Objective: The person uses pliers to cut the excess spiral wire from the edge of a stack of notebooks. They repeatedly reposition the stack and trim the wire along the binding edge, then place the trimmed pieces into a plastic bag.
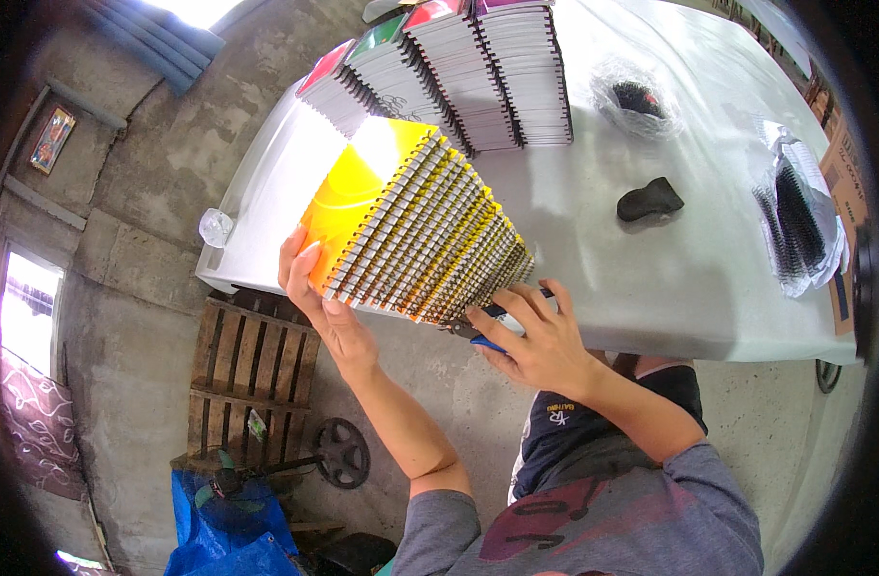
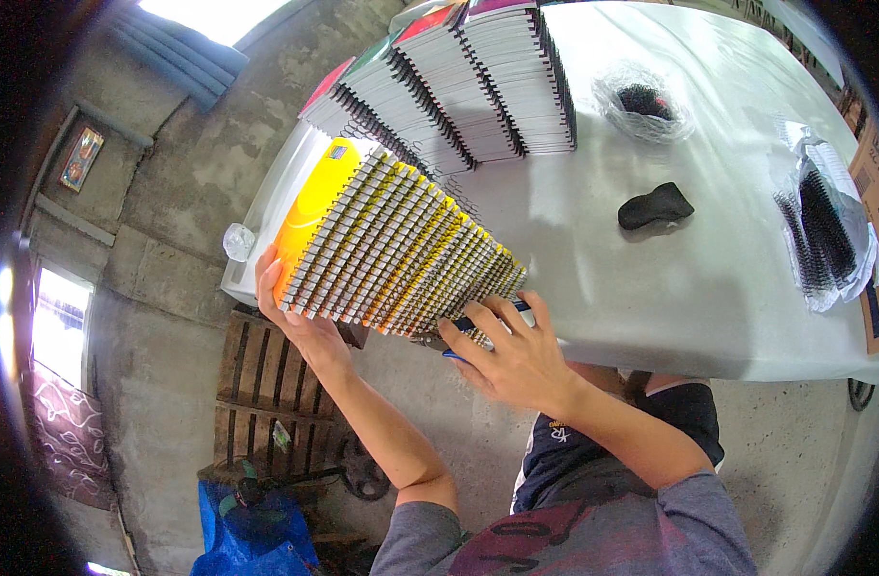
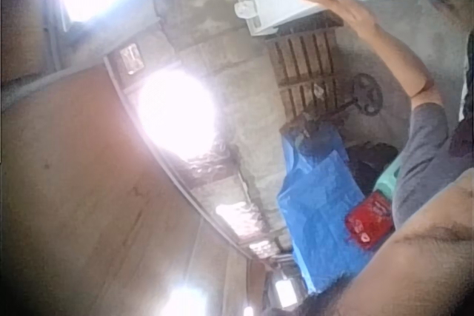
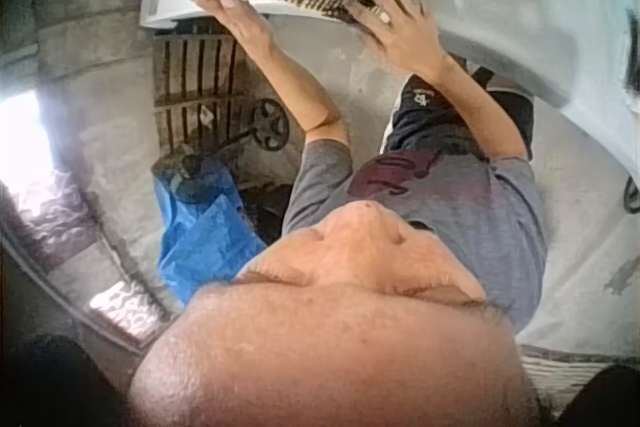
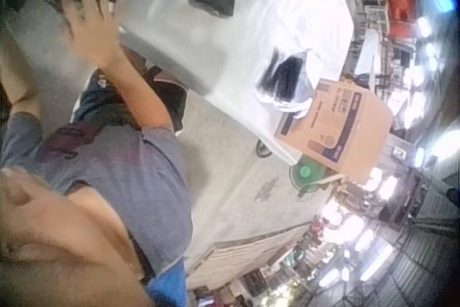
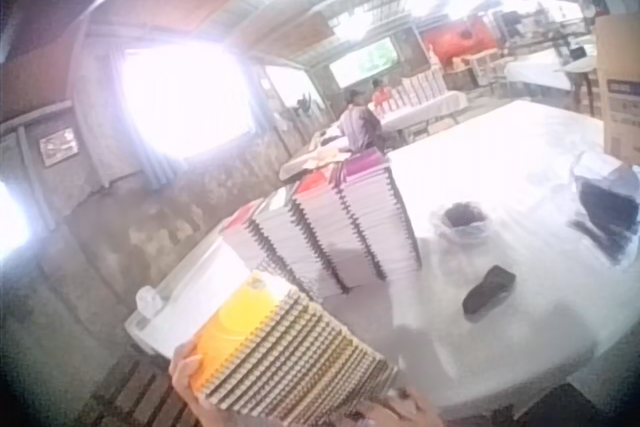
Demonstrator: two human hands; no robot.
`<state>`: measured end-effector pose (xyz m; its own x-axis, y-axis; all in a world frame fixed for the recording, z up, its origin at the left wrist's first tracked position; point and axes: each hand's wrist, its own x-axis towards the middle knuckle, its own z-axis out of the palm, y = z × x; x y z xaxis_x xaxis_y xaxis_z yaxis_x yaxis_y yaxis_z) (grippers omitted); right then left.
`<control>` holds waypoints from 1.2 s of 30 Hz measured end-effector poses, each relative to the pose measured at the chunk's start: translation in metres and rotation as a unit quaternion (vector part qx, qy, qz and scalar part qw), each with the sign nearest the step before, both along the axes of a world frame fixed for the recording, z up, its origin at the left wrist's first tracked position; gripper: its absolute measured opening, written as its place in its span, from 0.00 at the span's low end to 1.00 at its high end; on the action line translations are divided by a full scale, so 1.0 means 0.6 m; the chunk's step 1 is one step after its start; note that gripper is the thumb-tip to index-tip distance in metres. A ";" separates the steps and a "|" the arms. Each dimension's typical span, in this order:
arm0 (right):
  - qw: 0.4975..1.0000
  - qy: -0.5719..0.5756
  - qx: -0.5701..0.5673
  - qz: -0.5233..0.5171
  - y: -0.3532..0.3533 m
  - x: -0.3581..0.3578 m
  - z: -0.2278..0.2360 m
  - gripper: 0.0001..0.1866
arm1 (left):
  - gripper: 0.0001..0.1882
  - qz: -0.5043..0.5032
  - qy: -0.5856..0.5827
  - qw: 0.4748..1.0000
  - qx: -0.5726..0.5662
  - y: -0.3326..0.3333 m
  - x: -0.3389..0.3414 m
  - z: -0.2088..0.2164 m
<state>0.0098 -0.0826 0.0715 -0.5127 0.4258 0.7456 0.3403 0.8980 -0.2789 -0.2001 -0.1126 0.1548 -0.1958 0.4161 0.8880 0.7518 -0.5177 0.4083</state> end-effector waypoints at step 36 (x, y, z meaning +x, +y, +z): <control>0.963 -0.012 -0.243 0.113 -0.017 0.000 -0.007 0.20 | 0.27 -0.006 -0.003 1.000 0.010 0.002 0.006 0.003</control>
<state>0.0095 -0.0925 0.0674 -0.6481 0.5968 0.4732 0.1638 0.7160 -0.6787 -0.1966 -0.1111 0.1567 -0.1965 0.4012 0.8947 0.7435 -0.5339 0.4027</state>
